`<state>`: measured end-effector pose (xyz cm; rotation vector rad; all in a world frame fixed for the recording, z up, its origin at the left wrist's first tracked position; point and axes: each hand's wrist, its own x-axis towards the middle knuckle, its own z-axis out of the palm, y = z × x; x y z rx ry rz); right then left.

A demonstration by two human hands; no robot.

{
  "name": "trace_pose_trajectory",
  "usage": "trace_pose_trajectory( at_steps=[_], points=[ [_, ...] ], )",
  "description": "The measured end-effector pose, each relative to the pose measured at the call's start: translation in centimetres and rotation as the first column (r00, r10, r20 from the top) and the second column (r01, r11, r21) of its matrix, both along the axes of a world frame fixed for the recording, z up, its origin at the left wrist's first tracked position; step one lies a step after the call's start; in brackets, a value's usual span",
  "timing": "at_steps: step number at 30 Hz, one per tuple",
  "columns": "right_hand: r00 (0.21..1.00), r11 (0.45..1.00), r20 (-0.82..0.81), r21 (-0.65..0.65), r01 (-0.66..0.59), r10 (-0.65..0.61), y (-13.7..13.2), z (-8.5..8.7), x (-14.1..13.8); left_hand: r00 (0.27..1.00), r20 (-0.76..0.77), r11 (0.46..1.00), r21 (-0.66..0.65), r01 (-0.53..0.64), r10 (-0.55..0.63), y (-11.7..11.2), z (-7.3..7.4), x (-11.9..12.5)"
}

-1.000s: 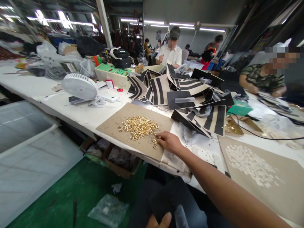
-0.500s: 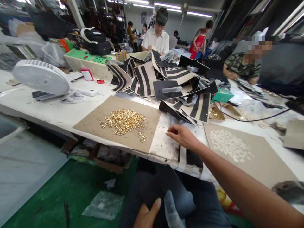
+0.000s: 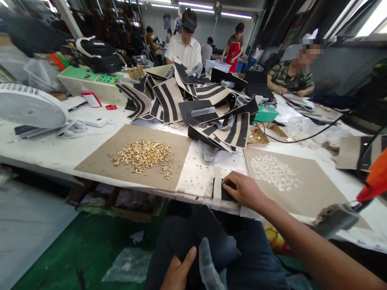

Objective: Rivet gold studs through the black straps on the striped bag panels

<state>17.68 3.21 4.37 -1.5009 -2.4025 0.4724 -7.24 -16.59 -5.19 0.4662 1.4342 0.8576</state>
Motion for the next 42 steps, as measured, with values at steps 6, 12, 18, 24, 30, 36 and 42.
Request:
trace_pose_trajectory(
  at_steps=[6,12,18,24,30,36,42],
  points=[
    [0.994,0.960,-0.071,-0.274,0.055,-0.077,0.6,1.1,0.2,0.999,-0.030,0.998,0.051,0.033,-0.032,0.1,1.2,0.7],
    [0.995,0.949,-0.037,-0.306,0.077,-0.093,1.0,1.5,-0.1,0.998,-0.050,0.998,0.041,0.047,-0.045,0.5,2.7,0.4],
    [0.989,0.925,-0.006,-0.355,0.133,-0.145,1.7,1.6,-0.6,0.999,0.008,0.997,0.061,0.050,-0.051,0.4,2.3,0.5],
    [0.993,0.917,-0.032,-0.389,0.091,-0.112,1.6,2.0,-0.3,1.000,-0.002,0.998,0.054,0.012,-0.012,0.1,1.2,0.4],
    [0.994,0.947,0.067,-0.307,0.098,-0.082,1.0,2.4,-0.7,0.999,0.031,0.998,0.058,0.021,-0.023,0.0,1.0,0.3],
    [0.949,0.986,0.315,-0.153,0.066,-0.015,1.3,3.0,-1.8,0.998,0.056,0.998,0.064,0.024,-0.027,0.3,1.2,0.4],
    [0.948,0.994,0.317,-0.110,0.001,0.034,0.8,2.6,-1.5,0.998,0.061,0.998,0.057,0.029,-0.032,0.3,0.9,0.2]
  ],
)
